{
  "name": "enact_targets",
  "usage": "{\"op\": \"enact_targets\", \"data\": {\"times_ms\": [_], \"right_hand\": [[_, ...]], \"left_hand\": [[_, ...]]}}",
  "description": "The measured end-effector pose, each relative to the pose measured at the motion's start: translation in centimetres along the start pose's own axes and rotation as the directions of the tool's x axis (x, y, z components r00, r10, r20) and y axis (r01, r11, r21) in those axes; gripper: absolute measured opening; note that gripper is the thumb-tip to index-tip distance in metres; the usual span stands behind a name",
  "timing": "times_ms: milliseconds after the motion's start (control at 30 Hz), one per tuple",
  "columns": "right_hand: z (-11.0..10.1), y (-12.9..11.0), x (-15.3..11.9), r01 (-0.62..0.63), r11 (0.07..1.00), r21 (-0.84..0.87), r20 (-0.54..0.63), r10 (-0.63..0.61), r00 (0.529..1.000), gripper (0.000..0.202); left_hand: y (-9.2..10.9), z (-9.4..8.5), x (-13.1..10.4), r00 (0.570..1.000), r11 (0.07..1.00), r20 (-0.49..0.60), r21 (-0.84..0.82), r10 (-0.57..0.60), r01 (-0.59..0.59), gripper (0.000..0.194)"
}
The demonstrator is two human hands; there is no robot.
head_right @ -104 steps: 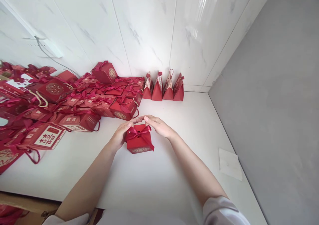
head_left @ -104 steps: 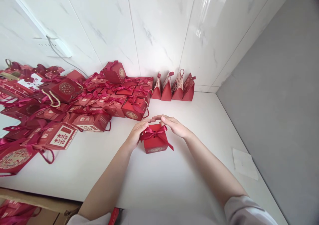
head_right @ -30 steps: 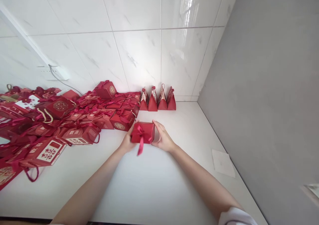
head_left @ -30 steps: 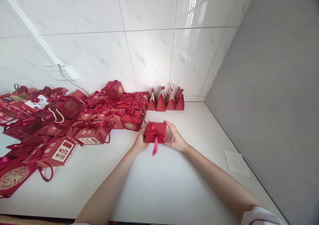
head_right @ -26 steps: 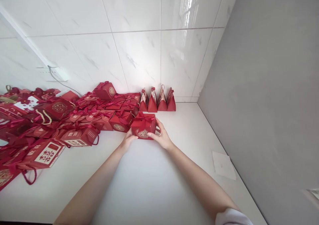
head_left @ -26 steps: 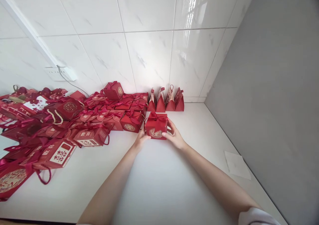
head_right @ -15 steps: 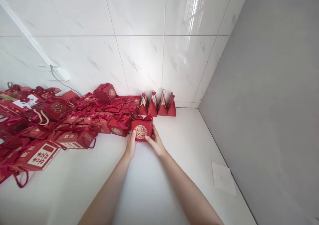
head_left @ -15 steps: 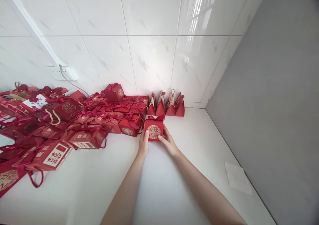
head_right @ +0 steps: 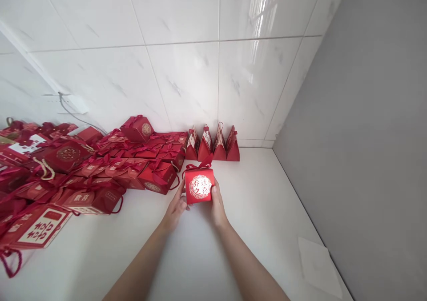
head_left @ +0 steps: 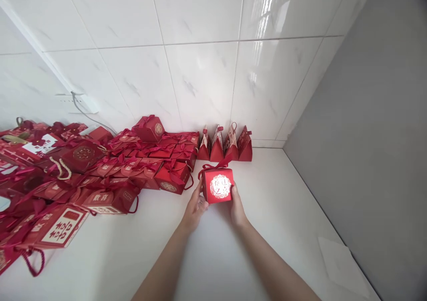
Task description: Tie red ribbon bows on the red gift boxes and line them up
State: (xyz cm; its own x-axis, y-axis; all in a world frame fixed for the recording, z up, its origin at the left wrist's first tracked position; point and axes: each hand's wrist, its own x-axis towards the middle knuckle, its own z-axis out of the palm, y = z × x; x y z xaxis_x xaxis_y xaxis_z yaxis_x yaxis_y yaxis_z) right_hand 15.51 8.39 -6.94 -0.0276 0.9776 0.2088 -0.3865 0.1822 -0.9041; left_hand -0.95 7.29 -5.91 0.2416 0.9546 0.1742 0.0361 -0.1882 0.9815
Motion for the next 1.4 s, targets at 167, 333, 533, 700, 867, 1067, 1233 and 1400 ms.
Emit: {"op": "enact_targets", "data": {"times_ms": [167, 333, 533, 700, 867, 1067, 1233, 1400], "right_hand": [[0.8, -1.5, -0.2, -0.031, 0.998, 0.047, 0.148, 0.024, 0.989, 0.053], [0.6, -1.7, -0.3, 0.024, 0.986, -0.167, 0.141, 0.000, 0.990, 0.064], [0.5, -0.7, -0.1, 0.082, 0.969, -0.233, 0.086, -0.064, 0.994, 0.071], [0.3, -0.2, -0.2, 0.111, 0.957, -0.267, 0.048, -0.102, 0.994, 0.077], [0.5, -0.2, -0.4, 0.211, 0.808, -0.550, -0.107, -0.319, 0.942, 0.083], [1.8, -1.2, -1.8, 0.315, 0.646, -0.695, -0.011, -0.448, 0.894, 0.077], [2.0, -0.8, -2.3, 0.313, 0.789, -0.529, -0.010, -0.375, 0.927, 0.062], [1.8, -0.3, -1.4, 0.081, 0.954, -0.290, -0.168, -0.134, 0.977, 0.060]], "left_hand": [[-0.6, -0.6, 0.4, 0.995, 0.999, -0.090, -0.046, -0.031, 0.027, 0.082], [-1.2, -0.9, 0.7, 0.989, 0.995, -0.143, -0.093, -0.043, 0.030, 0.081], [-1.5, -0.7, 0.7, 0.983, 0.989, -0.168, -0.137, -0.081, 0.058, 0.071], [-0.3, 0.1, 0.4, 0.962, 0.992, -0.259, -0.105, -0.089, 0.064, 0.054], [0.2, 0.7, 0.3, 0.908, 0.989, -0.406, -0.138, -0.105, 0.053, 0.053], [0.8, 1.3, 0.4, 0.966, 0.989, -0.253, -0.149, -0.052, 0.014, 0.069], [1.3, 0.9, 0.7, 0.953, 0.956, -0.260, -0.280, -0.159, 0.084, 0.068], [1.4, 0.6, 1.0, 0.961, 0.949, -0.215, -0.299, -0.174, 0.105, 0.069]]}}
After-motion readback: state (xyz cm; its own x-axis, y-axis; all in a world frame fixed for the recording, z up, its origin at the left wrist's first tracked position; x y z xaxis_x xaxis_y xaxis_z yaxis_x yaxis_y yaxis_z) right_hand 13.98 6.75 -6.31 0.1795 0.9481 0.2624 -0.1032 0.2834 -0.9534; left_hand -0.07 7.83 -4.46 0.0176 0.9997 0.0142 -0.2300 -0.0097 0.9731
